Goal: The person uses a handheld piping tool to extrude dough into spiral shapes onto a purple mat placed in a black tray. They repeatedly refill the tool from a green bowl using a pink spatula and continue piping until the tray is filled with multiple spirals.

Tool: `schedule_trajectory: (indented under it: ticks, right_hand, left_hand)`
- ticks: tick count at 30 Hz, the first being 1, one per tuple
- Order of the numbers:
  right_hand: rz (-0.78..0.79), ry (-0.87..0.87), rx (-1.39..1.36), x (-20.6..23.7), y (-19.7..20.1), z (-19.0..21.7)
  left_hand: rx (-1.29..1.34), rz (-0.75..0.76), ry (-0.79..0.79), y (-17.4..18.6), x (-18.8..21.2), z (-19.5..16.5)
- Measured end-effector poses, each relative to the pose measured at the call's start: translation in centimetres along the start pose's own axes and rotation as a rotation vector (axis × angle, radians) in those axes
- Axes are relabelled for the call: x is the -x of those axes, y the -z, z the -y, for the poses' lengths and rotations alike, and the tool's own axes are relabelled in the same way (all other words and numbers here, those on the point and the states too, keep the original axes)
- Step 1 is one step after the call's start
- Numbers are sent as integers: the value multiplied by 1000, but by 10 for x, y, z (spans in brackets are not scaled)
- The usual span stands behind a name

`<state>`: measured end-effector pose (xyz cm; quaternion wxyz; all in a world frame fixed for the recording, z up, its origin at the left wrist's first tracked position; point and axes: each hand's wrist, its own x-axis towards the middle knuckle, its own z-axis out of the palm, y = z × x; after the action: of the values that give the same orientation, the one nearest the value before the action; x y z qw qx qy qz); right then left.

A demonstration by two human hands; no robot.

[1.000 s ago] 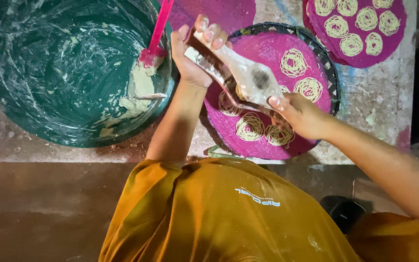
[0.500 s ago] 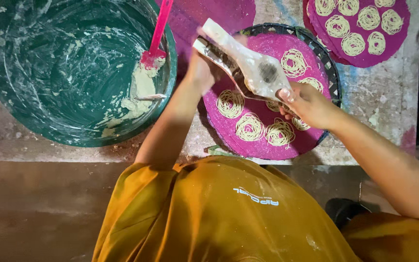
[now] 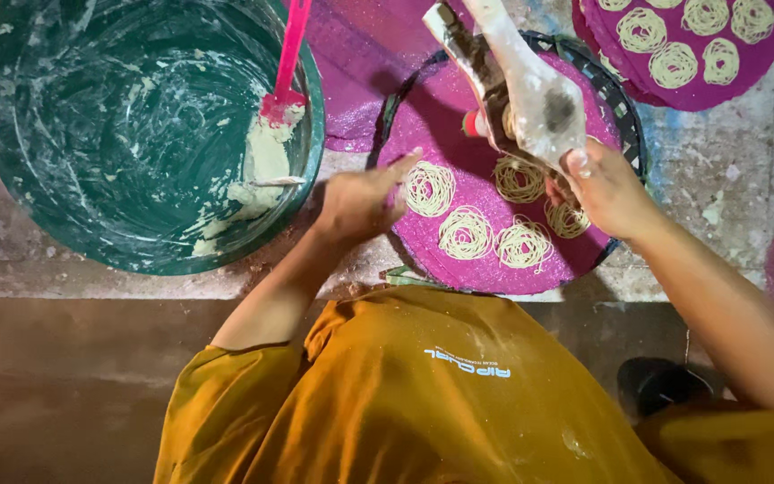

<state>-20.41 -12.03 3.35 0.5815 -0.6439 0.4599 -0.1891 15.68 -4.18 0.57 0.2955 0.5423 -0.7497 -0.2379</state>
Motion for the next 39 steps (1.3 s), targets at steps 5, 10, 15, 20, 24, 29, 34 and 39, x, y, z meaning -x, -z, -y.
schedule_trajectory:
  ticks: [5,10,15,20,24,29,34,39]
  right_hand:
    - [242,-292,140,14,8,6]
    - [248,-338,237,5,22,39]
    - [42,-282,439,-15,7,57]
    - [64,-376,287,-12,-6,68]
    - [37,-321,554,-11,9,81]
    - [-26,-199,453,-19,-9,75]
    - [17,-391,444,-10,-6,80]
    - [-116,-325,581,-14,8,84]
  left_hand:
    - [1143,-270,-73,5,-59,-18]
    - [2271,-42,-117,-27,-133,-25]
    - [2331,-106,-166,-40,-164,4]
    - [2332,-119,-119,-52,-160,14]
    - [2375,-206,-45,-61,-169,3]
    - [2284,-139,-133,-43,-179,16]
    - [2315,-256,49,-51,-166,6]
    - [2388,-271,25,-48,-183,-11]
